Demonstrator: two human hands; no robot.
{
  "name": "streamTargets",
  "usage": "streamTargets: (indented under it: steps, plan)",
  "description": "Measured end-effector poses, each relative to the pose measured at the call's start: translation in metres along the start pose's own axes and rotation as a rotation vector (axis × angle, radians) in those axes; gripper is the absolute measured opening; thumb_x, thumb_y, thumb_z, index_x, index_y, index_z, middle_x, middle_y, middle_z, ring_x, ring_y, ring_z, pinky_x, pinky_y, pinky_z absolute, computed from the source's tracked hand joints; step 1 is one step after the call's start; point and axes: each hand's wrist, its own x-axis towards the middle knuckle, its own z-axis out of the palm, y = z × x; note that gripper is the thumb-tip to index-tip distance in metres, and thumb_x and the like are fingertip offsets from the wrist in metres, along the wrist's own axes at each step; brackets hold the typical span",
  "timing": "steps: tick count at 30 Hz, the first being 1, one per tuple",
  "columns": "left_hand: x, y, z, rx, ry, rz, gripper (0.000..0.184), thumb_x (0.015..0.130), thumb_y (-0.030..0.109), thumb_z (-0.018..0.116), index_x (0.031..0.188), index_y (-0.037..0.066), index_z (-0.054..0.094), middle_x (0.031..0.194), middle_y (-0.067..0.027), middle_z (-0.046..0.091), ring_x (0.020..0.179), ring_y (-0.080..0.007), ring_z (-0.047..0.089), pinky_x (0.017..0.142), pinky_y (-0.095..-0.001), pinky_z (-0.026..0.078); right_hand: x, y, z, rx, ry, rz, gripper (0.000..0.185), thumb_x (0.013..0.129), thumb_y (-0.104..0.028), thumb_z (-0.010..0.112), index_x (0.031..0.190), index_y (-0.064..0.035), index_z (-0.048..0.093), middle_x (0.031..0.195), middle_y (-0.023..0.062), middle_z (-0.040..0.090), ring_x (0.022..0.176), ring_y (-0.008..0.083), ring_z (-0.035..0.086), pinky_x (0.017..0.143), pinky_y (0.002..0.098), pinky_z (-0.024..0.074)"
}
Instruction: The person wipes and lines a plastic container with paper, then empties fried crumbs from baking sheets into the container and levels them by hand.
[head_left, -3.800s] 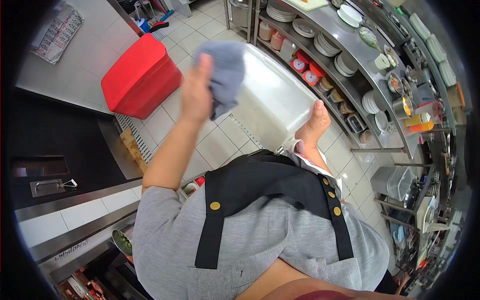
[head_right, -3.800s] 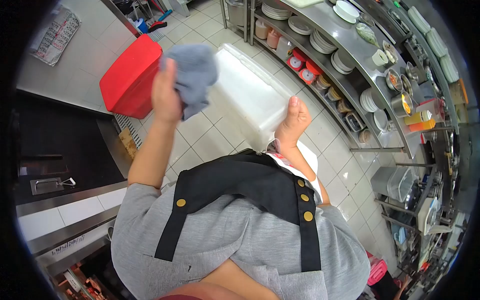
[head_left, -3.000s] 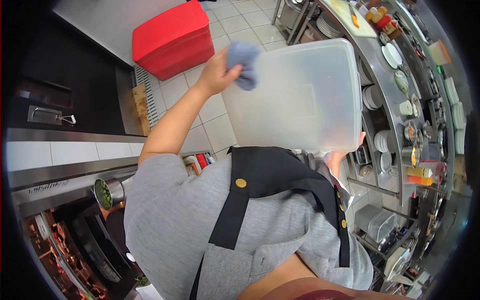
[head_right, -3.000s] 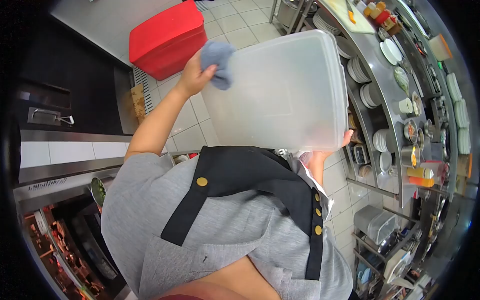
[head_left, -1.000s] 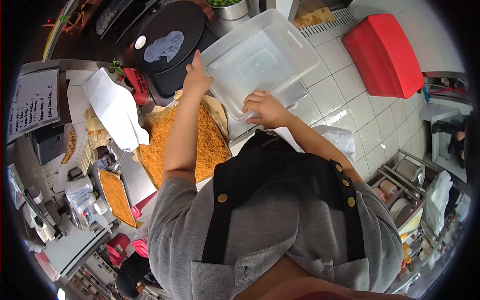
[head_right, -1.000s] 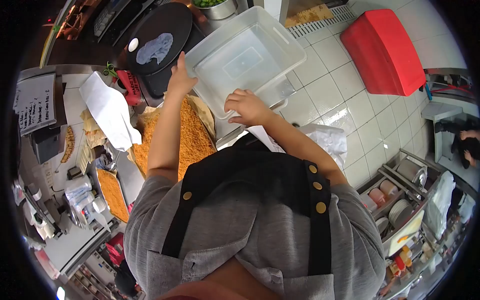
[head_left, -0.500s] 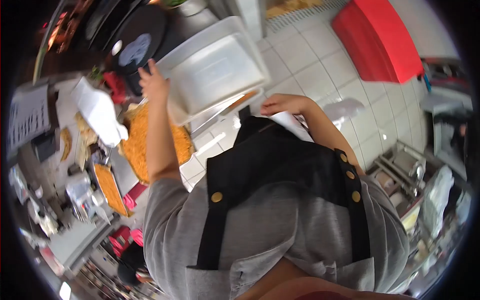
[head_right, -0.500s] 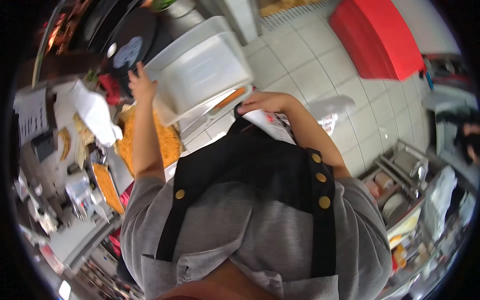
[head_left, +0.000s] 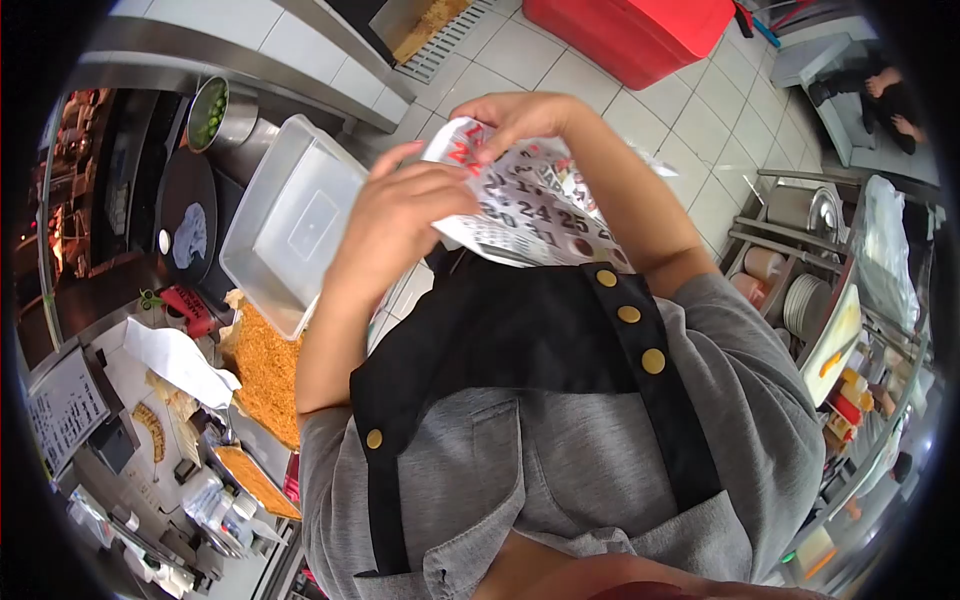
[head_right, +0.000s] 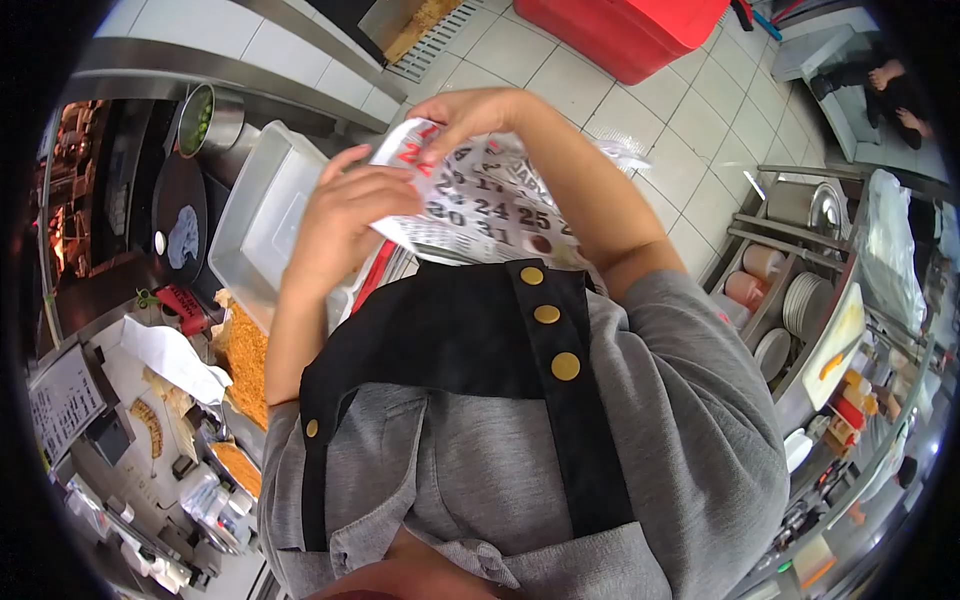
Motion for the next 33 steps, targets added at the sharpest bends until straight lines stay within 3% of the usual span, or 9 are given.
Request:
streamTargets:
  steps: [8, 11, 15, 17, 20, 24, 26, 28, 33]
  plan:
    - [-0.001, 0.003, -0.060, -0.007, -0.002, -0.056, 0.022, 0.072, 0.001, 0.077, 0.091, 0.013, 0.077, 0.092, -0.0005, 0.076, 0.096, -0.0169, 0.072, 0.112, -0.0457, 0.041, -0.060, -0.049, -0.068, -1.218, 0.166, 0.387, 0.044, 0.077, -0.024, 0.083, 0.115, -0.0078, 0.071, 0.111, 0.0143, 0.073, 0.100, 0.0322, 0.069, 0.088, 0.0387, 0.0536]
    - [-0.004, -0.002, -0.070, -0.099, 0.081, -0.131, 0.022, 0.072, 0.002, 0.079, 0.091, 0.013, 0.077, 0.091, -0.0001, 0.077, 0.093, -0.0173, 0.073, 0.111, -0.0459, 0.041, -0.065, -0.051, -0.089, -1.242, 0.486, -0.068, 0.027, 0.087, -0.025, 0.074, 0.109, -0.0098, 0.070, 0.099, 0.0155, 0.071, 0.093, 0.0360, 0.068, 0.081, 0.0444, 0.0526]
    - [0.014, 0.008, -0.074, -0.018, 0.227, 0.078, 0.024, 0.071, 0.004, 0.081, 0.092, 0.013, 0.076, 0.090, 0.0011, 0.077, 0.093, -0.0180, 0.073, 0.106, -0.0458, 0.043, -0.042, -0.139, -0.040, -1.249, 0.536, -0.190, 0.043, 0.080, -0.035, 0.080, 0.112, -0.0072, 0.073, 0.106, 0.0156, 0.073, 0.100, 0.0338, 0.069, 0.086, 0.0387, 0.0533]
    - [0.035, 0.028, -0.080, 0.063, 0.230, 0.081, 0.025, 0.070, 0.006, 0.082, 0.092, 0.015, 0.076, 0.087, 0.0002, 0.076, 0.091, -0.0184, 0.073, 0.103, -0.0460, 0.044, -0.031, -0.175, -0.015, -1.438, 0.480, -0.050, 0.034, 0.094, -0.036, 0.069, 0.115, -0.0089, 0.070, 0.105, 0.0154, 0.072, 0.100, 0.0293, 0.069, 0.086, 0.0396, 0.0524]
    - [0.074, 0.034, -0.084, 0.394, 0.411, 0.248, 0.026, 0.068, 0.007, 0.083, 0.092, 0.015, 0.076, 0.091, -0.0010, 0.076, 0.094, -0.0200, 0.072, 0.101, -0.0438, 0.045, -0.038, -0.230, 0.022, -1.294, 0.330, -0.228, 0.027, 0.089, -0.021, 0.066, 0.108, -0.0034, 0.074, 0.108, 0.0204, 0.075, 0.099, 0.0312, 0.072, 0.090, 0.0418, 0.0534]
    - [0.095, 0.042, -0.120, 0.142, 0.419, -0.077, 0.051, 0.077, 0.015, 0.086, 0.120, 0.010, 0.058, 0.132, -0.0166, 0.059, 0.121, -0.0333, 0.060, 0.102, -0.0416, 0.048, -0.006, -0.238, 0.009, -0.949, 0.347, -0.539, 0.025, 0.090, -0.018, 0.067, 0.105, 0.0004, 0.072, 0.106, 0.0190, 0.074, 0.099, 0.0313, 0.071, 0.087, 0.0414, 0.0536]
    - [0.089, 0.031, -0.126, 0.250, 0.431, -0.110, 0.027, 0.075, 0.011, 0.086, 0.098, 0.006, 0.073, 0.112, -0.0072, 0.073, 0.106, -0.0240, 0.068, 0.099, -0.0358, 0.048, -0.020, -0.248, 0.020, -0.920, 0.369, -0.543, 0.022, 0.090, -0.014, 0.069, 0.105, 0.0001, 0.071, 0.103, 0.0170, 0.074, 0.097, 0.0285, 0.071, 0.086, 0.0393, 0.0540]
    - [0.078, 0.020, -0.138, 0.061, 0.367, -0.437, 0.033, 0.078, 0.009, 0.085, 0.107, 0.007, 0.068, 0.118, -0.0062, 0.071, 0.109, -0.0198, 0.067, 0.096, -0.0327, 0.049, -0.032, -0.250, 0.018, -0.851, 0.378, -0.575, 0.018, 0.089, -0.003, 0.073, 0.106, -0.0007, 0.068, 0.095, 0.0101, 0.072, 0.093, 0.0183, 0.069, 0.083, 0.0314, 0.0541]
    - [0.062, 0.017, -0.136, -0.106, 0.261, -0.204, 0.064, 0.076, 0.021, 0.089, 0.130, 0.007, 0.056, 0.116, -0.0090, 0.072, 0.110, -0.0221, 0.068, 0.097, -0.0311, 0.049, -0.022, -0.214, -0.002, -0.464, 0.353, -0.480, 0.018, 0.088, -0.004, 0.075, 0.104, -0.0008, 0.067, 0.091, 0.0061, 0.071, 0.085, 0.0150, 0.068, 0.076, 0.0290, 0.0540]
